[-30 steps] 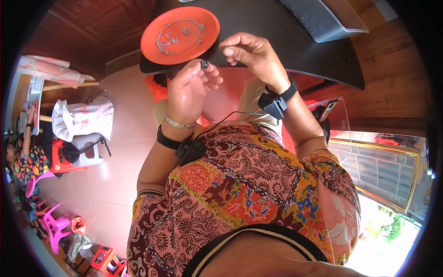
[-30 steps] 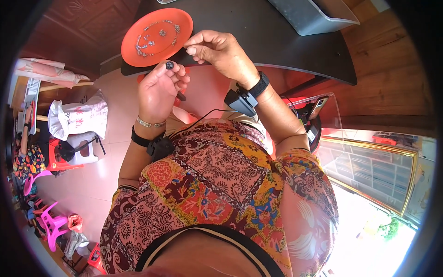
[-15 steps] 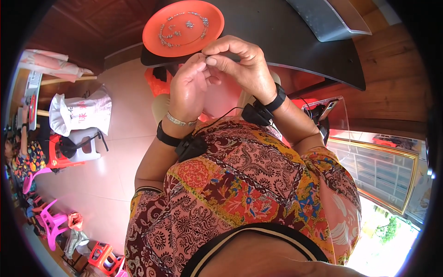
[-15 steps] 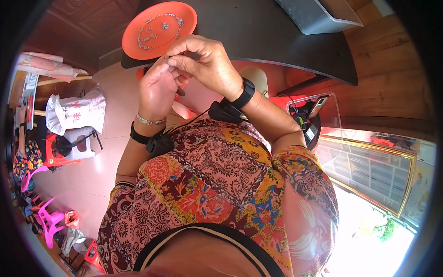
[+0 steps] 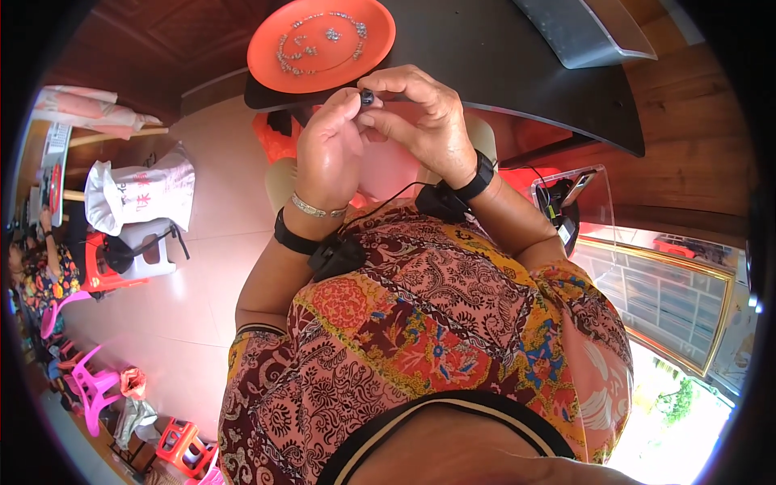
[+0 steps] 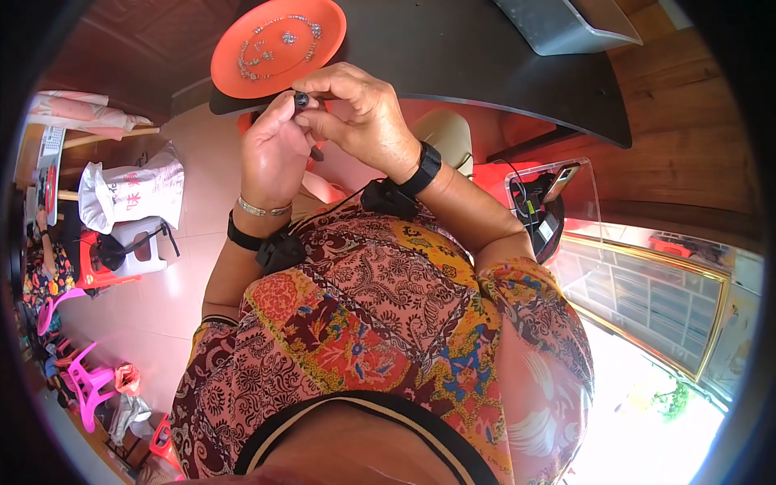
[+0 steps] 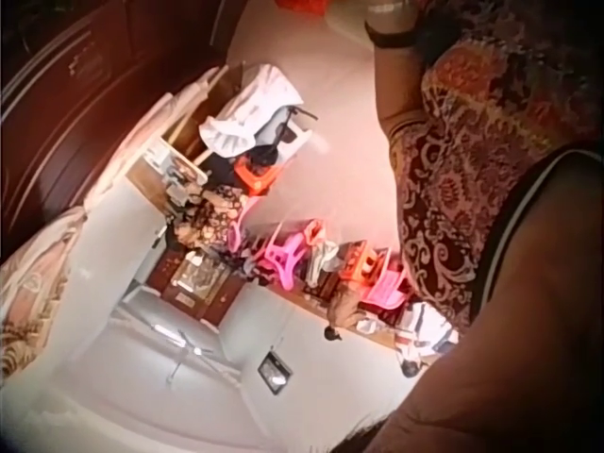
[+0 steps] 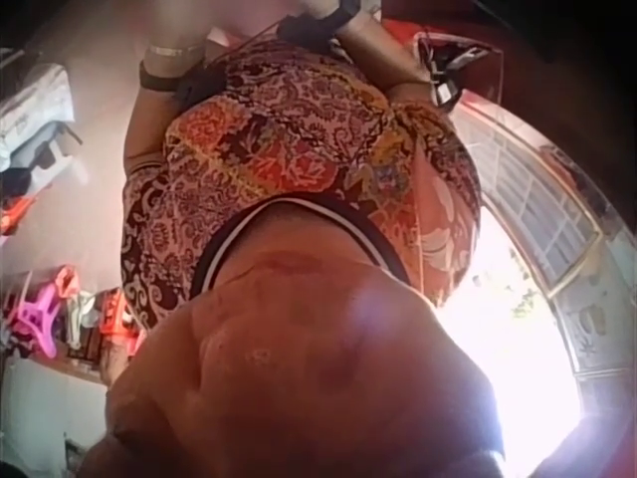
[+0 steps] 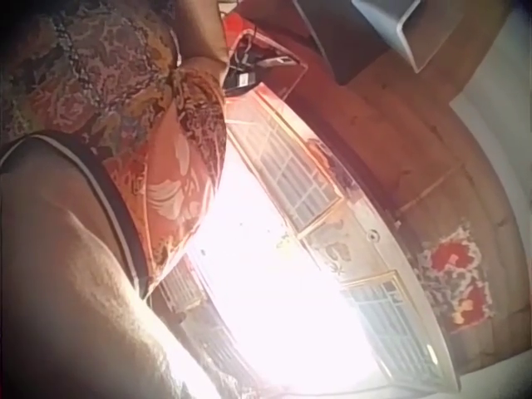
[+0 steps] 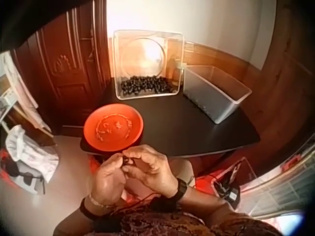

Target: Sorting and inspecting small black plastic components, placing selected items onto a red plate.

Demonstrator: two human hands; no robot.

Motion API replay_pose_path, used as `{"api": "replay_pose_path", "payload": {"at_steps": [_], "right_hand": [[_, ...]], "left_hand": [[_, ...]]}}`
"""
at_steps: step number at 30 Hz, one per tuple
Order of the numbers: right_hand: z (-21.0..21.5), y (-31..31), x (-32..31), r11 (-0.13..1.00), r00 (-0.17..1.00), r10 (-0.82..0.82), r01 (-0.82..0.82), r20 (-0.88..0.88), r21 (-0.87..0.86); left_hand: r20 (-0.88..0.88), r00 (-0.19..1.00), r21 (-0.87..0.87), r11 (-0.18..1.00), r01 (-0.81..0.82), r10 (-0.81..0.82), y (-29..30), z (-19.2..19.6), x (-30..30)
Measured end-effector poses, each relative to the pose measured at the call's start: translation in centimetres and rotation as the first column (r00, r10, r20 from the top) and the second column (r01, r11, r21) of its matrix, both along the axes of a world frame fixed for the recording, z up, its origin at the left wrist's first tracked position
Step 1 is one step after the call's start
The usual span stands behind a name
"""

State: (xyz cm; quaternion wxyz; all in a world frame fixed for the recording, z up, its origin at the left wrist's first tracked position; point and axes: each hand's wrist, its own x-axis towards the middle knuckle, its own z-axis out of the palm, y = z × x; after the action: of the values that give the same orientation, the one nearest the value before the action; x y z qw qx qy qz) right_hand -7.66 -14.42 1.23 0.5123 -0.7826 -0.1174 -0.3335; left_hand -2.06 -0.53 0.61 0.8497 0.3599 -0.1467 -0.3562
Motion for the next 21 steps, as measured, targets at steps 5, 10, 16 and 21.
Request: {"api": "replay_pose_path", "payload": {"at_steps": [5,10,16,21], "right_hand": [[-0.7,0.1,0.2,0.997,0.998,-0.042,0.045,0.051,-0.056],[-0.6,0.0,0.2,0.974,0.984,-0.126,0.147,0.124,-0.175],[-0.6,0.2,0.3,0.927,0.948,-0.183,0.254,0.26,-0.276],[-0.9,0.4,0.1,0.907,0.937,-0.203,0.289,0.284,-0.306]], "left_hand": [[-0.041,0.999,0.047,0.999,0.028,-0.026,0.1,0.5,-0.2],[-0.027,0.999,0.016,1.0,0.018,-0.018,-0.3,0.8,-0.5],[0.076,0.997,0.049,0.999,-0.005,0.001,-0.6,0.2,-0.5],[0.055,0.998,0.055,0.997,-0.046,0.043,-1.0,0.1,-0.9]]}}
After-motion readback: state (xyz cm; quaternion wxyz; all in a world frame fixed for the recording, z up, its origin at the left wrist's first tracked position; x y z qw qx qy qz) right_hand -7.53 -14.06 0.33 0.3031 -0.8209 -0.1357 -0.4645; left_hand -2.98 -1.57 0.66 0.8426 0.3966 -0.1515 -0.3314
